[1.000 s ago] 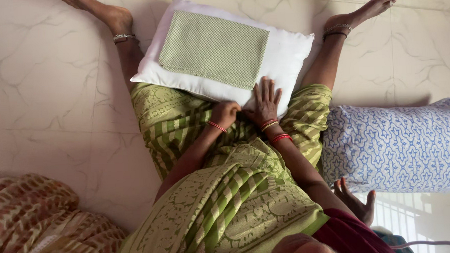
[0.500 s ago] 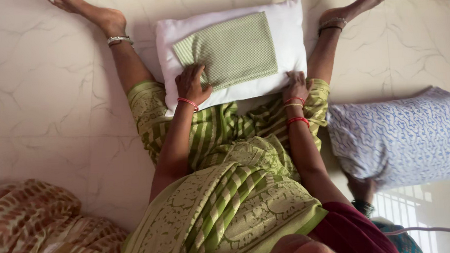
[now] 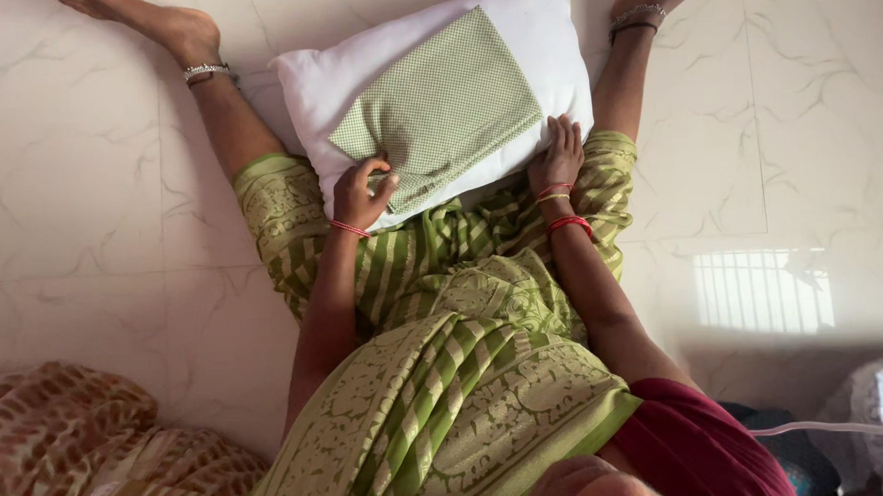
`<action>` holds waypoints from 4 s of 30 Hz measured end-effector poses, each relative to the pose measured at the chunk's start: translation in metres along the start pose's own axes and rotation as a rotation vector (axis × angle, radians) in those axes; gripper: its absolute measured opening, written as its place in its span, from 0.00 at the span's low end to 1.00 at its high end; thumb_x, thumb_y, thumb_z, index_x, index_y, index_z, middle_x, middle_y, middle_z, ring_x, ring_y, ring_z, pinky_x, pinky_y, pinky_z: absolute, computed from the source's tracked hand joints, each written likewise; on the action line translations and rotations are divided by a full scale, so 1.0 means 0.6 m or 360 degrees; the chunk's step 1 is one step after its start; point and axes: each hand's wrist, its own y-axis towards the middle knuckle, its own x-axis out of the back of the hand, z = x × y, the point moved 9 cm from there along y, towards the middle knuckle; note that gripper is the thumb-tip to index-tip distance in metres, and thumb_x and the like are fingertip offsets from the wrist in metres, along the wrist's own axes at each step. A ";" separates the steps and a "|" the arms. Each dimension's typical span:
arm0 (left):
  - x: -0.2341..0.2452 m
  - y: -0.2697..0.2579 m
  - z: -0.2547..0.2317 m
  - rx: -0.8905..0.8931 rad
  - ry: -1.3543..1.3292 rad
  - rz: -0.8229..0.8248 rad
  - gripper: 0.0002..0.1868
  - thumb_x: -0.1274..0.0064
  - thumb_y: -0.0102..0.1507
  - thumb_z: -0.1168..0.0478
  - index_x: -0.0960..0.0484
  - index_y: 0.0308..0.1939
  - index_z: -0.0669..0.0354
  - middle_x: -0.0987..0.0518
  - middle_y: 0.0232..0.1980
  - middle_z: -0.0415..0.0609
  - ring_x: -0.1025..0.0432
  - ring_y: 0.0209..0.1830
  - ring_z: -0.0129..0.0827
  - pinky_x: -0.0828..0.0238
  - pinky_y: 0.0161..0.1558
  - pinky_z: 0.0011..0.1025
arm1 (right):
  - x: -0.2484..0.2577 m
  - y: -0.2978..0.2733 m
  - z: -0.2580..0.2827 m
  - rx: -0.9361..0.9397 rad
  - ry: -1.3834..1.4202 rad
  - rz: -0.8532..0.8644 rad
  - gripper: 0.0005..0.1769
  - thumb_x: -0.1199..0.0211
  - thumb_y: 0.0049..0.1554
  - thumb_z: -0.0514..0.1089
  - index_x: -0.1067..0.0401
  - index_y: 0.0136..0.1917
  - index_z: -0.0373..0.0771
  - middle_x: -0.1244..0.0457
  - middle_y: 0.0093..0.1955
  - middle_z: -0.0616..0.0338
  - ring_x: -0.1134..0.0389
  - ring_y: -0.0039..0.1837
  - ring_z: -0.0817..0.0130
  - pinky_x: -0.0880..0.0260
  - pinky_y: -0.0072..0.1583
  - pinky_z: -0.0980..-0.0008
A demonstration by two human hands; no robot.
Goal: The person sits on the floor and inserts pillows into pillowcases one by one. She handles a blue patterned pillowcase, a green patterned pillowcase, and a pink patterned pillowcase, smoothing each after insertion.
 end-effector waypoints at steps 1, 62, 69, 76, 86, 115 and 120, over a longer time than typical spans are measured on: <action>0.008 0.000 -0.015 -0.0096 -0.0009 -0.0010 0.27 0.33 0.61 0.47 0.22 0.57 0.56 0.18 0.57 0.54 0.25 0.58 0.47 0.28 0.58 0.42 | -0.006 -0.003 0.000 0.0002 -0.0047 0.0037 0.36 0.45 0.53 0.33 0.36 0.75 0.47 0.44 0.79 0.53 0.52 0.82 0.46 0.53 0.77 0.48; 0.110 0.115 0.061 0.0038 -0.0512 -0.0479 0.10 0.41 0.70 0.55 0.22 0.45 0.56 0.23 0.32 0.42 0.31 0.27 0.24 0.33 0.29 0.27 | -0.051 -0.015 0.006 -0.0002 -0.0171 0.0241 0.54 0.33 0.50 0.35 0.53 0.84 0.47 0.58 0.86 0.53 0.64 0.86 0.44 0.57 0.80 0.46; 0.176 0.165 0.116 -0.0010 -0.1527 -0.1120 0.32 0.38 0.71 0.48 0.38 0.68 0.60 0.30 0.65 0.54 0.32 0.70 0.36 0.36 0.72 0.37 | -0.044 -0.016 0.015 -0.0043 -0.0168 0.0290 0.55 0.33 0.49 0.35 0.55 0.83 0.47 0.59 0.86 0.53 0.64 0.86 0.44 0.58 0.80 0.46; 0.036 0.037 0.173 0.0938 -0.0974 -0.0706 0.45 0.41 0.64 0.50 0.41 0.82 0.54 0.35 0.61 0.80 0.41 0.56 0.76 0.35 0.62 0.54 | -0.010 -0.020 0.045 0.0098 -0.0154 -0.0003 0.49 0.36 0.47 0.30 0.44 0.81 0.45 0.54 0.84 0.48 0.60 0.84 0.44 0.54 0.80 0.45; 0.013 -0.019 0.178 0.0184 -0.0827 -0.0810 0.26 0.44 0.69 0.62 0.31 0.69 0.62 0.25 0.63 0.55 0.28 0.63 0.39 0.31 0.66 0.37 | 0.007 -0.092 0.418 0.0922 0.0083 0.0386 0.30 0.25 0.50 0.60 0.26 0.53 0.34 0.34 0.48 0.49 0.35 0.51 0.53 0.33 0.54 0.53; -0.047 -0.045 -0.231 -0.0536 -0.0142 -0.0329 0.12 0.42 0.67 0.63 0.14 0.54 0.58 0.19 0.50 0.52 0.26 0.53 0.44 0.30 0.57 0.40 | 0.430 -0.027 0.287 0.0547 0.1236 0.0101 0.08 0.30 0.66 0.39 0.27 0.53 0.33 0.30 0.49 0.59 0.31 0.47 0.74 0.32 0.46 0.80; -0.011 -0.046 -0.298 -0.0564 -0.0030 -0.0695 0.27 0.39 0.60 0.51 0.22 0.56 0.68 0.25 0.57 0.64 0.33 0.59 0.57 0.41 0.62 0.51 | 0.519 -0.059 0.339 0.0711 0.1178 0.0035 0.13 0.26 0.62 0.42 0.26 0.45 0.31 0.31 0.42 0.55 0.36 0.37 0.73 0.41 0.39 0.75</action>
